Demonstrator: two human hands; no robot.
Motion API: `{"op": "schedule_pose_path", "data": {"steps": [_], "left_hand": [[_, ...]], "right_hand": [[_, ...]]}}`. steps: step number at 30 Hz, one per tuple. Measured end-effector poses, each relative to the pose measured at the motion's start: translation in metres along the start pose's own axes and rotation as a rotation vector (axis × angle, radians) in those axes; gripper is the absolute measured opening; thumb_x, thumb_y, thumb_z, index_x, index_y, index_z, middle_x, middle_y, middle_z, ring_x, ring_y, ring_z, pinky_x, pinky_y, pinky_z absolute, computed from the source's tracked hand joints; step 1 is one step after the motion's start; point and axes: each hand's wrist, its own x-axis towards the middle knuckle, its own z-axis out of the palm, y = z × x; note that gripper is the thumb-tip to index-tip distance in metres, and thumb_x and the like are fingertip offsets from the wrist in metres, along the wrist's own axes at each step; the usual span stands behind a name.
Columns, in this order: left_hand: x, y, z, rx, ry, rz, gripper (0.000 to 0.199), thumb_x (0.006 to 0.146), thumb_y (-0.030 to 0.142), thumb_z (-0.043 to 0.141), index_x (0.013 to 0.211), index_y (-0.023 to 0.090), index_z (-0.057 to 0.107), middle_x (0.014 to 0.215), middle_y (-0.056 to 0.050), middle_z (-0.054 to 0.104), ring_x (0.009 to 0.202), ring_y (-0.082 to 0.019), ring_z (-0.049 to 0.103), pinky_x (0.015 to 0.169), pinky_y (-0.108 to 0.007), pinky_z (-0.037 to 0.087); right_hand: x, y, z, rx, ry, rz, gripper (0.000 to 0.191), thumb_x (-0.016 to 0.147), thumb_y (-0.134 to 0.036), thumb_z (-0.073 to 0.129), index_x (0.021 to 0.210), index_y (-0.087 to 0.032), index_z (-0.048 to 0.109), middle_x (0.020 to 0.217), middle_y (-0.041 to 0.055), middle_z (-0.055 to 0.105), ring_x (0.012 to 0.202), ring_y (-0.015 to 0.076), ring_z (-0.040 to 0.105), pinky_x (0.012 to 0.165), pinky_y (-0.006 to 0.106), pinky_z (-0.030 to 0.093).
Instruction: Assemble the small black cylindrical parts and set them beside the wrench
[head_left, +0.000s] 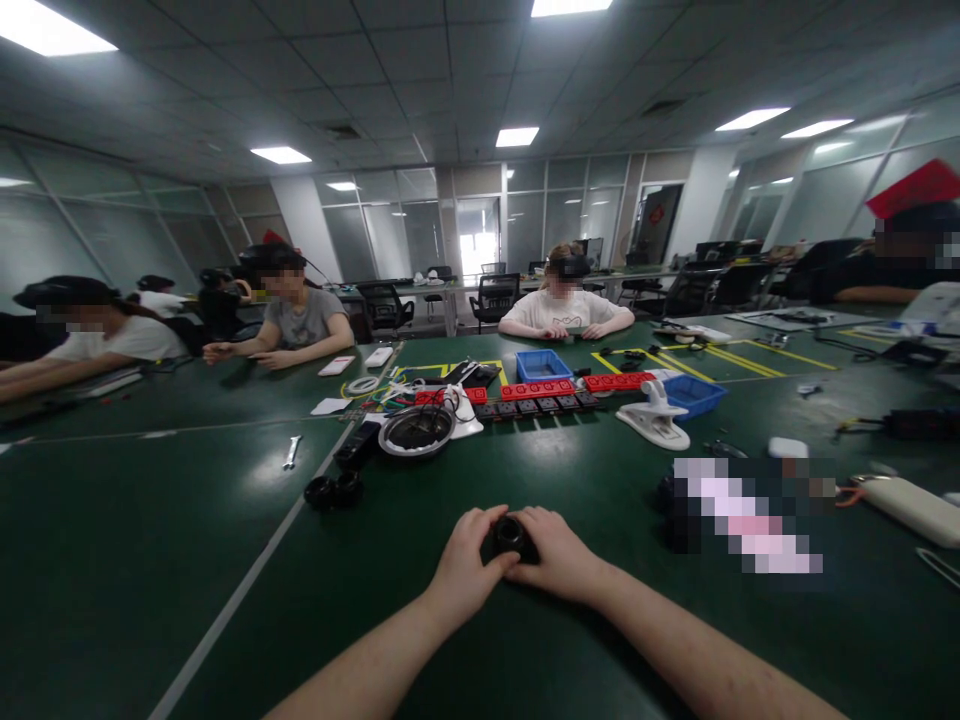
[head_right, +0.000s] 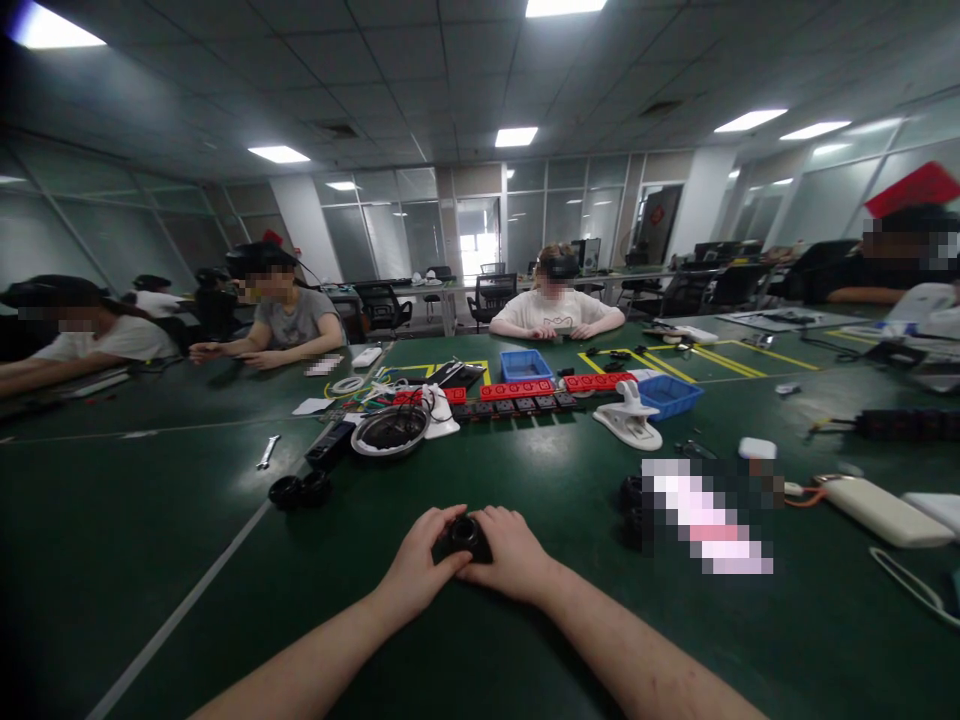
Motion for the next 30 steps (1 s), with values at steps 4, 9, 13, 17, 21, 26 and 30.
{"op": "schedule_pose_path", "data": {"steps": [4, 9, 13, 17, 21, 26, 30], "left_hand": [[0.001, 0.002, -0.008, -0.023, -0.075, 0.028, 0.041, 0.068, 0.02, 0.063, 0.108, 0.025, 0.052, 0.096, -0.003, 0.053, 0.091, -0.02, 0.05, 0.08, -0.032, 0.042], [0.001, 0.007, -0.01, -0.054, -0.135, 0.035, 0.04, 0.067, 0.02, 0.064, 0.104, 0.024, 0.054, 0.095, -0.002, 0.053, 0.089, -0.019, 0.051, 0.078, -0.03, 0.042], [-0.002, 0.007, -0.003, -0.012, -0.051, -0.021, 0.038, 0.065, 0.018, 0.064, 0.102, 0.023, 0.054, 0.094, -0.002, 0.052, 0.089, -0.019, 0.05, 0.078, -0.031, 0.041], [-0.002, 0.007, 0.0, 0.008, -0.011, -0.01, 0.038, 0.066, 0.016, 0.061, 0.103, 0.023, 0.053, 0.096, -0.003, 0.052, 0.092, -0.02, 0.049, 0.082, -0.034, 0.04], [0.0, 0.007, -0.006, -0.025, -0.096, 0.039, 0.04, 0.068, 0.016, 0.06, 0.107, 0.025, 0.051, 0.096, -0.003, 0.052, 0.092, -0.02, 0.049, 0.082, -0.033, 0.04], [0.002, 0.007, -0.01, -0.048, -0.135, 0.049, 0.04, 0.069, 0.017, 0.061, 0.107, 0.026, 0.052, 0.096, -0.003, 0.052, 0.092, -0.019, 0.05, 0.081, -0.032, 0.041], [0.001, 0.007, -0.004, -0.037, -0.072, -0.002, 0.04, 0.065, 0.018, 0.065, 0.103, 0.023, 0.053, 0.095, -0.002, 0.052, 0.091, -0.019, 0.05, 0.08, -0.032, 0.041]], "right_hand": [[0.002, 0.013, -0.007, 0.152, -0.115, -0.073, 0.032, 0.066, -0.036, 0.064, 0.091, -0.017, 0.056, 0.087, 0.0034, 0.056, 0.081, 0.0186, 0.049, 0.071, 0.029, 0.037], [0.002, 0.015, -0.008, 0.187, -0.117, -0.038, 0.032, 0.062, -0.038, 0.067, 0.083, -0.016, 0.056, 0.08, 0.0015, 0.055, 0.075, 0.0165, 0.048, 0.064, 0.025, 0.035], [0.001, 0.002, -0.002, -0.004, -0.029, 0.061, 0.032, 0.062, -0.04, 0.065, 0.079, -0.016, 0.053, 0.075, 0.0023, 0.055, 0.07, 0.0163, 0.048, 0.061, 0.026, 0.034], [-0.002, -0.006, 0.001, -0.16, 0.05, 0.046, 0.033, 0.063, -0.041, 0.063, 0.081, -0.015, 0.053, 0.078, 0.0047, 0.056, 0.075, 0.0199, 0.048, 0.071, 0.032, 0.034], [-0.004, 0.0, -0.002, -0.033, 0.008, -0.022, 0.05, 0.06, -0.047, 0.065, 0.097, -0.017, 0.053, 0.091, 0.0062, 0.056, 0.083, 0.0217, 0.048, 0.073, 0.033, 0.036], [0.001, 0.014, -0.008, 0.204, -0.147, -0.058, 0.036, 0.064, -0.033, 0.066, 0.094, -0.017, 0.056, 0.089, 0.0033, 0.057, 0.081, 0.0183, 0.05, 0.07, 0.028, 0.038], [0.005, 0.013, -0.005, 0.181, -0.129, 0.029, 0.033, 0.06, -0.036, 0.067, 0.084, -0.016, 0.055, 0.08, 0.0025, 0.056, 0.072, 0.0165, 0.05, 0.06, 0.024, 0.036]]}}
